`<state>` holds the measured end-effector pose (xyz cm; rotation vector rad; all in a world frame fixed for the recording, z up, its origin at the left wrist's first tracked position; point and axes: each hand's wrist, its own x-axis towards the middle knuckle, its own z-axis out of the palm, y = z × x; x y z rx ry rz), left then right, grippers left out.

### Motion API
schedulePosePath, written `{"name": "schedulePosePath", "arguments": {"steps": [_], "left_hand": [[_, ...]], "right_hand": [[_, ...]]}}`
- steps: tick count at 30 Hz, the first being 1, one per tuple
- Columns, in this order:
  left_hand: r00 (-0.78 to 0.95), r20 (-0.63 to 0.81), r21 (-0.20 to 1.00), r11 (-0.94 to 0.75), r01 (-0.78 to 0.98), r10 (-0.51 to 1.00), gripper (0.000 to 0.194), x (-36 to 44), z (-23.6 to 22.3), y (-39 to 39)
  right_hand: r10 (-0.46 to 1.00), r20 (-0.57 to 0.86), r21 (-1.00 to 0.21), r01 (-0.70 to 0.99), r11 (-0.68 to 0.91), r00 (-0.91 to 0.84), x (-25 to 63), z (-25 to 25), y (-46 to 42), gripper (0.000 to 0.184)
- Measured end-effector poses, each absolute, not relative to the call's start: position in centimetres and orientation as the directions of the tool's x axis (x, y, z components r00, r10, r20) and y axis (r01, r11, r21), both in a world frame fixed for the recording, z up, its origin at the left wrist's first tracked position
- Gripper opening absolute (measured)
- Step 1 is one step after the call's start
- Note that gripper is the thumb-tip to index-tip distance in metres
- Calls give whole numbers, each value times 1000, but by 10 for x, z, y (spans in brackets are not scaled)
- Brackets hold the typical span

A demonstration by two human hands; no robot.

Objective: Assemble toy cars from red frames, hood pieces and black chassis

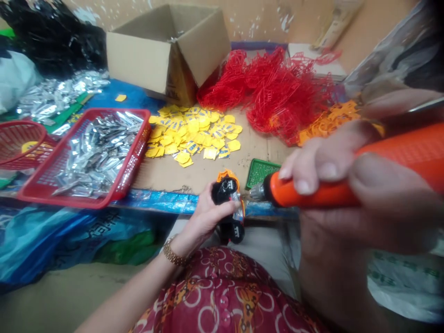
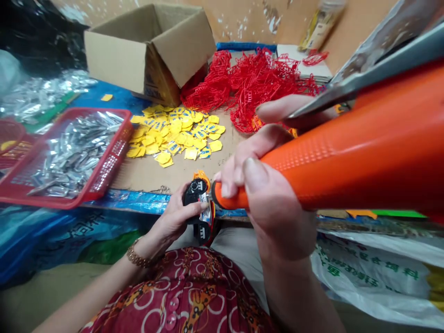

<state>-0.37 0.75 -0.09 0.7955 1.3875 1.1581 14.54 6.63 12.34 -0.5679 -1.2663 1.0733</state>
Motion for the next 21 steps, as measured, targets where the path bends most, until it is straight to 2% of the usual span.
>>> {"name": "schedulePosePath", "arguments": {"steps": [3,9,13,21], "left_hand": [[-179,-281,958,266,-106,943,62,-2,1,8],[-131,-259,964,248,-95,957,64,-2,3,8],[-139,-259,965,249,-87,956,64,-3,4,8],[-157,-285,958,275,-83,946,64,-2,6,9]], "right_hand": [[855,518,-765,-465,446,-32,140,116,65,23],[858,510,-784,-443,434,-61,141,108,67,31],[865,491,-828,-362,428,-102,141,104,67,24],[882,458,-847,-355,396,-108,139,106,65,17]]}}
